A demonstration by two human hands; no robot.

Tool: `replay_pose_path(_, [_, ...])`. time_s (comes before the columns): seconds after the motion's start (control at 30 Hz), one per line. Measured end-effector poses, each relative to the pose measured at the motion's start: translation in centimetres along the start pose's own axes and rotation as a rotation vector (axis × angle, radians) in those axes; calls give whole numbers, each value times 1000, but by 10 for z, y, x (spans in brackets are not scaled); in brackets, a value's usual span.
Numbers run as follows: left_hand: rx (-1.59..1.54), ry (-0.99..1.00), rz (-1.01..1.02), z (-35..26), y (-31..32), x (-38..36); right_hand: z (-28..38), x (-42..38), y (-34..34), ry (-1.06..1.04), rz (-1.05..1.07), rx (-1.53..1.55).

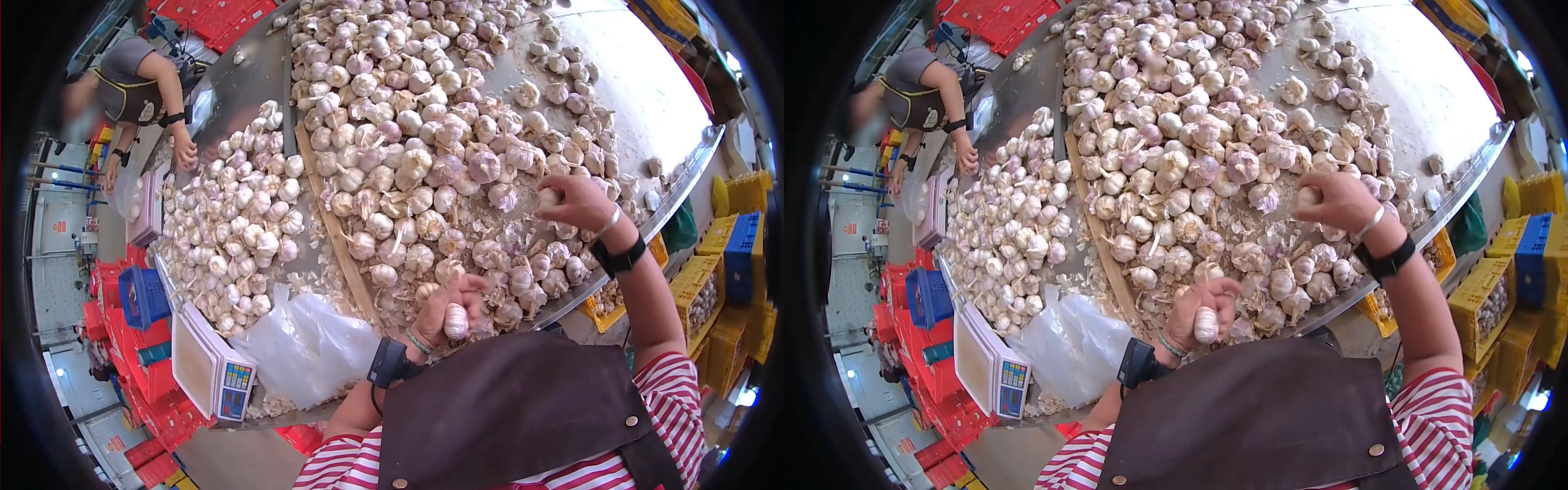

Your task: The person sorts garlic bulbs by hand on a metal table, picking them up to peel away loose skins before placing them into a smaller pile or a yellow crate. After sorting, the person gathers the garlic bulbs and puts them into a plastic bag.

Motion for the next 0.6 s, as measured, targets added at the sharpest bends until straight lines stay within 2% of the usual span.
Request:
replay_pose_path(0.03, [-75, -69, 76, 8, 12, 1, 22, -9, 3, -128, -17, 314])
replay_pose_path(0.1, [-64, -120, 91, 11, 29, 4, 72, -29, 21, -364, 0, 417])
replay_pose_path(0.17, [-268, -46, 68, 6, 40, 6, 113, -46, 52, -565, 41, 406])
replay_pose_path(0.2, [-237, -69, 257, 20, 2, 5, 136, -57, 54, -688, -11, 365])
replay_pose_path(0.23, [-235, -71, 261, 15, 5, 5, 155, -68, 55, -812, -61, 321])
replay_pose_path(0.3, [-434, 151, 324, -21, 17, 2, 152, -64, 57, -767, -48, 379])
replay_pose_path(0.33, [-440, 207, 133, -36, -5, -10, 135, -57, 49, -662, -130, 382])
replay_pose_path(0.37, [-344, 316, 144, -63, -14, -21, 116, -51, 40, -555, -214, 383])
replay_pose_path(0.4, [-273, 439, 210, -102, -8, -35, 95, -44, 43, -381, -112, 471])
replay_pose_path(0.43, [-249, 491, 195, -138, -38, -55, 77, -40, 46, -334, -118, 498])
replay_pose_path(0.47, [-246, 624, 14, -176, -36, -83, 67, -41, 45, -330, -120, 490])
replay_pose_path(0.5, [-239, 755, -28, -219, -62, -114, 60, -41, 44, -329, -121, 482])
replay_pose_path(0.57, [148, 1125, -668, -282, -91, -195, 56, -36, 48, -312, -126, 452])
replay_pose_path(0.6, [144, 1130, -668, -292, -96, -198, 55, -33, 50, -291, -135, 432])
Point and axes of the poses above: each hand's wrist, its own x-axis towards the middle knuckle, its own y-axis out of the palm, z = x × y, the point moved 10 cm from there along x, towards the middle knuckle, and after that the axes turned 6 degrees about z, right-handed, at the moved point
